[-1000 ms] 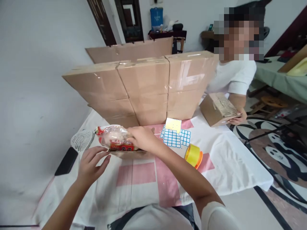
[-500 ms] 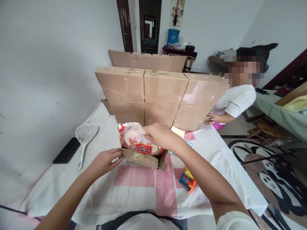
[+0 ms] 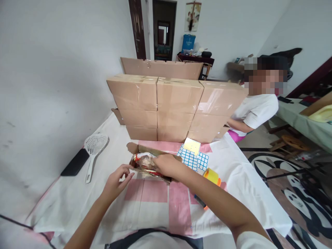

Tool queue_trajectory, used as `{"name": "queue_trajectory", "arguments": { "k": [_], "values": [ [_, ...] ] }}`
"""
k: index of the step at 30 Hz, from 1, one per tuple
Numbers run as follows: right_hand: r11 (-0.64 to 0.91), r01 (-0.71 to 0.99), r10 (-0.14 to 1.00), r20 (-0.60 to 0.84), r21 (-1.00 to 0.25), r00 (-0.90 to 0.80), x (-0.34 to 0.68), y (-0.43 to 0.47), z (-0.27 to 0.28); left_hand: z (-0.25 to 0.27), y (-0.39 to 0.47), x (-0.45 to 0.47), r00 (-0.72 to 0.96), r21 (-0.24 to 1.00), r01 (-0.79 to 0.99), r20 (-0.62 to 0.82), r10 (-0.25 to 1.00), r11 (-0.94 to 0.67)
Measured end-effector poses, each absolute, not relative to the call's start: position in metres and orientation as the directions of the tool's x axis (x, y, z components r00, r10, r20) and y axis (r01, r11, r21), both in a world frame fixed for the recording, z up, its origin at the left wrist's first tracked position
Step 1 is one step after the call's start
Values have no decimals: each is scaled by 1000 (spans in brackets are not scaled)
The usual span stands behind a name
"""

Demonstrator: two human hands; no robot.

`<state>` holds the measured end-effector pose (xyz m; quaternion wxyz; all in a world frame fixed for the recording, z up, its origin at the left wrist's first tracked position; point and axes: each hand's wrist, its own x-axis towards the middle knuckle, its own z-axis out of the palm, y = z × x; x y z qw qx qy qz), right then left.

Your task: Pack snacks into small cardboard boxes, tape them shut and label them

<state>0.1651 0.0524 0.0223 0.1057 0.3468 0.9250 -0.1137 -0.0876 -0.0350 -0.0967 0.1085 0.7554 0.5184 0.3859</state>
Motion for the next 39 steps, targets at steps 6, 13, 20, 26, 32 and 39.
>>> {"name": "queue_trajectory", "arguments": {
  "k": [6,13,20,26,32,39],
  "values": [
    [466,585,883,308,-664,-353,252,37,12,-92,-35,-70,-216,684,722,364,906,-102],
    [441,411,865,256,-798,-431,229,27,-50,-98,-14,-76,-251,630,767,469,847,-121],
    [427,432,890,285,-794,-356,209,31,-68,-98,-17,-72,139,409,865,360,922,-290],
    [208,310,976,175,-928,-133,193,33,-88,-74,-21,-24,187,114,957,468,864,-268],
    [329,299,942,333,-896,-40,188,21,-91,-86,-24,3,284,101,912,544,789,-398],
    [439,370,894,438,-819,-93,203,-16,-71,-103,-53,-8,333,-5,882,713,617,-471]
  ]
}}
